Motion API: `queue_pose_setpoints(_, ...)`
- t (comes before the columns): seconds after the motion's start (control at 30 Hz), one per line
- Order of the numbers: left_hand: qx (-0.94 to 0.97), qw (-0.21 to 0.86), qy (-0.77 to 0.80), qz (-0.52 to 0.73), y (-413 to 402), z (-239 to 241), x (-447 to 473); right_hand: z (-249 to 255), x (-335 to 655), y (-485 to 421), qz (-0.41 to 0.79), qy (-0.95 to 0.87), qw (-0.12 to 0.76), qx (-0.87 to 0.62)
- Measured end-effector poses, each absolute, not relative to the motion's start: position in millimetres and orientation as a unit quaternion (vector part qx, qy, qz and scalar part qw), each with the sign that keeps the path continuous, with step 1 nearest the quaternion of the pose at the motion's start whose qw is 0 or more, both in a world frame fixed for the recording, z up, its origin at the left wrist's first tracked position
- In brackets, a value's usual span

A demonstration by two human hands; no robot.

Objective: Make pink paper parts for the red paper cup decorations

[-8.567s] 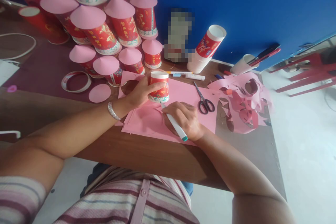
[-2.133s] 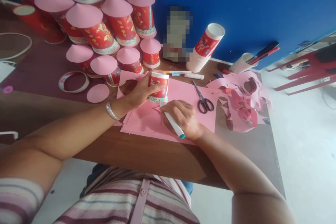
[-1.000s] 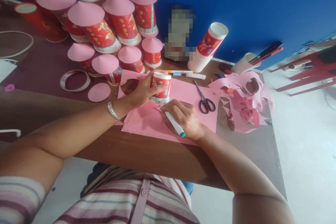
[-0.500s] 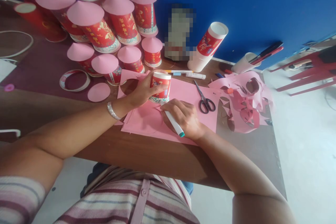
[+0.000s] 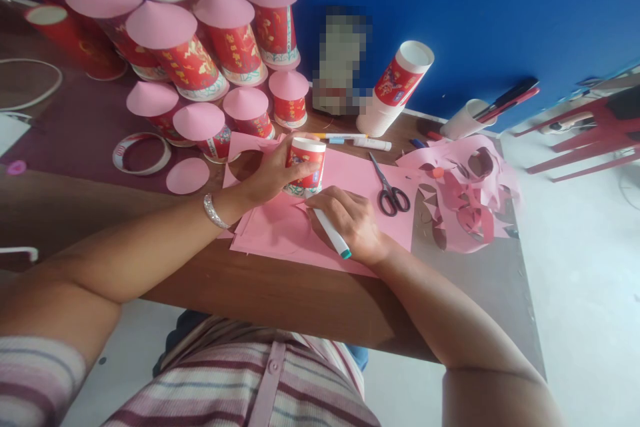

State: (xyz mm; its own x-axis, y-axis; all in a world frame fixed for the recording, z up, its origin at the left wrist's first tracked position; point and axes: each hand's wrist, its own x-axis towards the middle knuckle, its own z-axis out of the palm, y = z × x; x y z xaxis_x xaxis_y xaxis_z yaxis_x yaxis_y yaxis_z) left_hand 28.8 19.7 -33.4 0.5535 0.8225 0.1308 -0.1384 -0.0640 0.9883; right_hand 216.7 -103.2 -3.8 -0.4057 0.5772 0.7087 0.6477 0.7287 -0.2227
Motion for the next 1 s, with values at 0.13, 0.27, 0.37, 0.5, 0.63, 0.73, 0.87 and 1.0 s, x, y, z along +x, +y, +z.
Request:
queue_pose_setpoints(0.13,0.619,0.628,0.273,0.384,20.2,-34.1,29.1,-5.8,218.6,-103.4,-0.045,-0.838,0.404,-0.365)
queue_pose_setpoints(0.27,0.617,0.631,0.268,0.388,21.5,-36.5,29.4,-6.3,220.2,-104.2,-0.052,-0.835,0.397,-0.376)
queue_pose_setpoints(0.37,0.617,0.626,0.277,0.388,21.5,-36.2,29.1,-5.4,219.8,-104.3,-0.058,-0.833,0.4,-0.379)
queue_pose_setpoints(0.5,0.616,0.629,0.279,0.383,20.1,-32.9,28.3,-4.1,218.4,-104.0,-0.053,-0.833,0.406,-0.372)
queue_pose_setpoints(0.63,0.618,0.638,0.27,0.372,19.3,-32.0,28.3,-4.7,218.3,-104.0,-0.047,-0.831,0.409,-0.374)
queue_pose_setpoints(0.73,0.616,0.637,0.271,0.377,19.9,-34.2,28.8,-5.1,218.4,-104.0,-0.047,-0.832,0.411,-0.37)
queue_pose_setpoints(0.87,0.614,0.632,0.271,0.386,20.6,-36.0,29.6,-3.9,218.2,-103.6,-0.051,-0.834,0.405,-0.371)
queue_pose_setpoints(1.0,0.613,0.632,0.272,0.389,19.8,-33.4,29.6,-2.4,217.8,-102.8,-0.059,-0.838,0.402,-0.365)
